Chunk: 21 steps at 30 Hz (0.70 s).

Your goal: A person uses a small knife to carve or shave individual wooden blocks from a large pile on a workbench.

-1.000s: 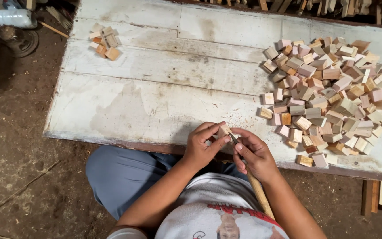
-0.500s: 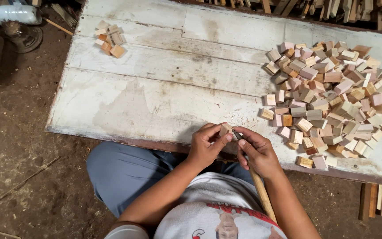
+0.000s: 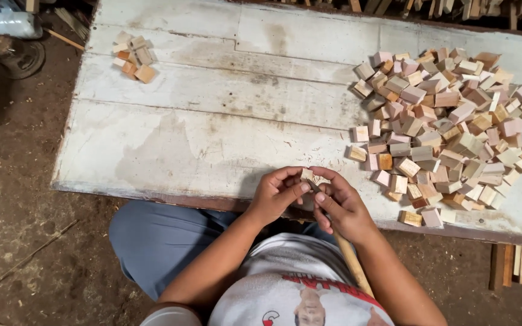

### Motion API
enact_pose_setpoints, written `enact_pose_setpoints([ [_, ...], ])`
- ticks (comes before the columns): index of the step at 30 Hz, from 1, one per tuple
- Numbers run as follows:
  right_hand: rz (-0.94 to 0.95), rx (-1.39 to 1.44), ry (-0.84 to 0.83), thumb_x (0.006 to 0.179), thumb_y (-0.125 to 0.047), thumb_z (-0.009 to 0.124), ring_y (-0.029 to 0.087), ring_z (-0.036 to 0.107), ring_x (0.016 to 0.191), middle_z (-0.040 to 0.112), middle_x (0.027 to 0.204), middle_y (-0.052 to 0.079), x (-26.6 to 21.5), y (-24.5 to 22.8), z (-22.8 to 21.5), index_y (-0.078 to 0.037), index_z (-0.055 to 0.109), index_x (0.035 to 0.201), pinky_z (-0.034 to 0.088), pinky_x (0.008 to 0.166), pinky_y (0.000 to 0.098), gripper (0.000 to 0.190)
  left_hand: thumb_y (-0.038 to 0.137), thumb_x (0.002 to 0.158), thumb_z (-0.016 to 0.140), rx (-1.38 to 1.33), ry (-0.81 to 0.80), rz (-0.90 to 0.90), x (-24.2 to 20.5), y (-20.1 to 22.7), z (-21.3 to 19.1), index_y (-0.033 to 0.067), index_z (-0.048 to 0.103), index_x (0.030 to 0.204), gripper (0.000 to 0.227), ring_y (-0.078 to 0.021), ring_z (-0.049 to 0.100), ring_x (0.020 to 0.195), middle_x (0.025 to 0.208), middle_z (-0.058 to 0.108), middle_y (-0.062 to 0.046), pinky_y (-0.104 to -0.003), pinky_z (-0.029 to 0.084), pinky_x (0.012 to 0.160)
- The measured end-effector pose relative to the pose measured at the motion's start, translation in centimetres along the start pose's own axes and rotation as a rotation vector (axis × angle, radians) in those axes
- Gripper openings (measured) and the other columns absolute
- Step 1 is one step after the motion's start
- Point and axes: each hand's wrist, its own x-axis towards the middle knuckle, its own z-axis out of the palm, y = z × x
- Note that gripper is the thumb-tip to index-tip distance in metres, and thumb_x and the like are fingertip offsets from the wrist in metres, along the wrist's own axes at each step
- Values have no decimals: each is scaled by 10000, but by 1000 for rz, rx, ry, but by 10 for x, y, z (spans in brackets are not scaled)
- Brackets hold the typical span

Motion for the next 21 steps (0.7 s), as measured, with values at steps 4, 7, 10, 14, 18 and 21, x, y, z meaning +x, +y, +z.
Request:
enact_pose_setpoints([
  [4, 18, 39, -8, 979, 57, 467, 167, 515, 383, 529, 753, 145, 0, 3, -4, 58, 424, 1461, 464, 262, 269, 484, -36, 859, 793, -35, 13, -6, 2, -7, -7, -122, 658, 1184, 363, -158, 693, 661, 831, 634, -139, -269, 604, 570],
  [7, 22, 47, 14, 977, 62, 473, 163, 513, 366, 529, 731, 141, -1, 6, -7, 77, 467, 1411, 458, 253, 267, 434, -31, 853, 807, -25, 0, -7, -2, -4, -8, -122, 665, 1151, 342, -150, 685, 626, 783, 664, -154, -255, 589, 575],
  [10, 9, 55, 34, 975, 71, 479, 169, 511, 346, 529, 701, 147, 3, 10, -14, 94, 505, 1365, 455, 241, 275, 391, -27, 864, 801, -9, -13, -1, 1, -1, -7, -128, 662, 1149, 333, -156, 698, 640, 782, 694, -176, -262, 589, 594],
  [14, 16, 70, 84, 984, 66, 470, 165, 486, 339, 520, 662, 148, 0, 22, -24, 94, 550, 1318, 439, 227, 275, 344, -27, 856, 809, -31, -33, -8, -4, 0, -5, -116, 657, 1160, 352, -174, 719, 690, 796, 714, -185, -272, 594, 666],
  [18, 12, 64, 114, 1000, 49, 454, 154, 486, 373, 510, 717, 139, 1, 19, -24, 72, 556, 1336, 432, 243, 263, 351, -27, 867, 799, -53, -42, -20, -3, 8, 0, -122, 655, 1170, 349, -176, 724, 726, 812, 716, -190, -289, 616, 695],
  [21, 26, 48, 46, 988, 46, 454, 133, 463, 338, 516, 661, 116, 2, 11, -12, 103, 471, 1413, 425, 233, 253, 429, -11, 875, 799, -15, -16, -3, 0, 7, -5, -123, 658, 1175, 350, -163, 717, 736, 811, 715, -183, -292, 618, 702],
])
